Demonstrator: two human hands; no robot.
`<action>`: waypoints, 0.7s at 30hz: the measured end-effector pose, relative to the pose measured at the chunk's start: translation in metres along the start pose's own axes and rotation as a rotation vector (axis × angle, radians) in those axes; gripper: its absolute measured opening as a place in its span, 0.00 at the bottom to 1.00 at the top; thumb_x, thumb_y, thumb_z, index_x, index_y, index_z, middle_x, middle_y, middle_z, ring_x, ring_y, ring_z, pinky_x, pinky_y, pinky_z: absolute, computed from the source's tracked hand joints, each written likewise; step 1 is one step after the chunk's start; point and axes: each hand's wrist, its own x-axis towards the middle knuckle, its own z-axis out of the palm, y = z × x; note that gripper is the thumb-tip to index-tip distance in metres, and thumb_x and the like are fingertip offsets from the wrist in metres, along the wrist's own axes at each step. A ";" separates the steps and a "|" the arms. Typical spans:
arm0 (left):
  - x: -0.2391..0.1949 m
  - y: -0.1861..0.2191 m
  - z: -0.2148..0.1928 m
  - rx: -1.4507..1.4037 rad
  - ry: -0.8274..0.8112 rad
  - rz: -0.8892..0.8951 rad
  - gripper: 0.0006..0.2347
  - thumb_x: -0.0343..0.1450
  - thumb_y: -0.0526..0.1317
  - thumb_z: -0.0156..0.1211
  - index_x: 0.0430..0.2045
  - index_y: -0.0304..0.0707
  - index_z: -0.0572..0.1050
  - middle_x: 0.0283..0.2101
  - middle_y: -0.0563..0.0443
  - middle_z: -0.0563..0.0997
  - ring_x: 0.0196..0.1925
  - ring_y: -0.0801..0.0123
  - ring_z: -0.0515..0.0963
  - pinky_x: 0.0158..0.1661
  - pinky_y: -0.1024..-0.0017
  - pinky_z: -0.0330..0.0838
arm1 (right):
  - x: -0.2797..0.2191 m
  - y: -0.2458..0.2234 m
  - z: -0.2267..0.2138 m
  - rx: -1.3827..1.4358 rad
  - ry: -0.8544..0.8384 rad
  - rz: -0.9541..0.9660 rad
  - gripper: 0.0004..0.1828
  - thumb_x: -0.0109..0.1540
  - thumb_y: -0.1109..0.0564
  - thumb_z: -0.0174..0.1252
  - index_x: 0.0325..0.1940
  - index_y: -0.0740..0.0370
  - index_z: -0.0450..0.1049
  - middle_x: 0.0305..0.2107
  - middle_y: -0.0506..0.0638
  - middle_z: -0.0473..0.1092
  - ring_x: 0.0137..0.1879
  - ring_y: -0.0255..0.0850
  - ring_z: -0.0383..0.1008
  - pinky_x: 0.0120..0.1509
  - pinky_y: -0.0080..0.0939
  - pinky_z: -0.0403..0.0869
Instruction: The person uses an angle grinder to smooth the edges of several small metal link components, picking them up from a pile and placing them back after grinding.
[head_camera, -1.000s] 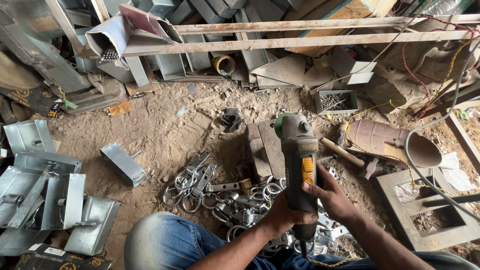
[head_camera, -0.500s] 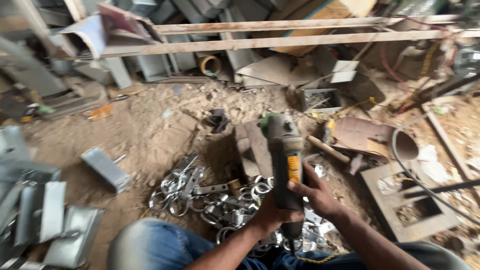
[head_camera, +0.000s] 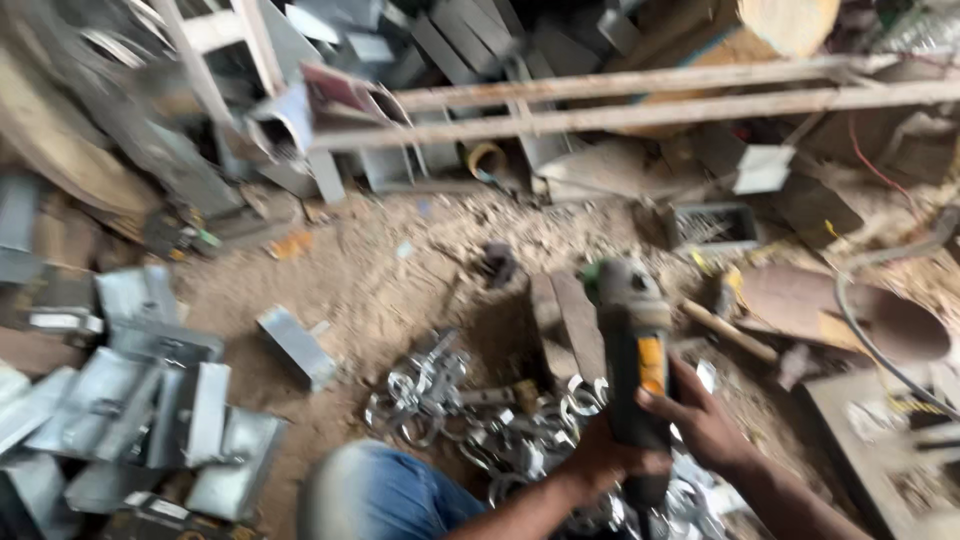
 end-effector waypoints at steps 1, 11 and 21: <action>0.001 -0.007 0.005 -0.047 0.007 -0.032 0.24 0.58 0.38 0.74 0.46 0.34 0.75 0.39 0.53 0.80 0.40 0.70 0.81 0.42 0.70 0.79 | -0.004 -0.001 -0.003 -0.017 0.004 -0.003 0.44 0.57 0.52 0.64 0.76 0.63 0.56 0.64 0.56 0.67 0.70 0.45 0.64 0.72 0.46 0.61; 0.000 0.008 0.008 0.039 -0.011 0.072 0.24 0.57 0.39 0.74 0.45 0.33 0.75 0.39 0.52 0.80 0.42 0.70 0.81 0.43 0.70 0.78 | -0.015 -0.029 0.008 0.115 -0.159 -0.158 0.43 0.61 0.54 0.64 0.76 0.67 0.54 0.64 0.58 0.65 0.69 0.46 0.63 0.73 0.46 0.62; 0.007 0.008 0.002 0.122 -0.029 0.104 0.23 0.57 0.40 0.74 0.44 0.30 0.75 0.37 0.51 0.81 0.39 0.68 0.82 0.41 0.68 0.79 | -0.019 -0.040 0.009 0.180 -0.161 -0.118 0.46 0.61 0.51 0.63 0.78 0.67 0.51 0.67 0.61 0.62 0.72 0.50 0.61 0.76 0.49 0.60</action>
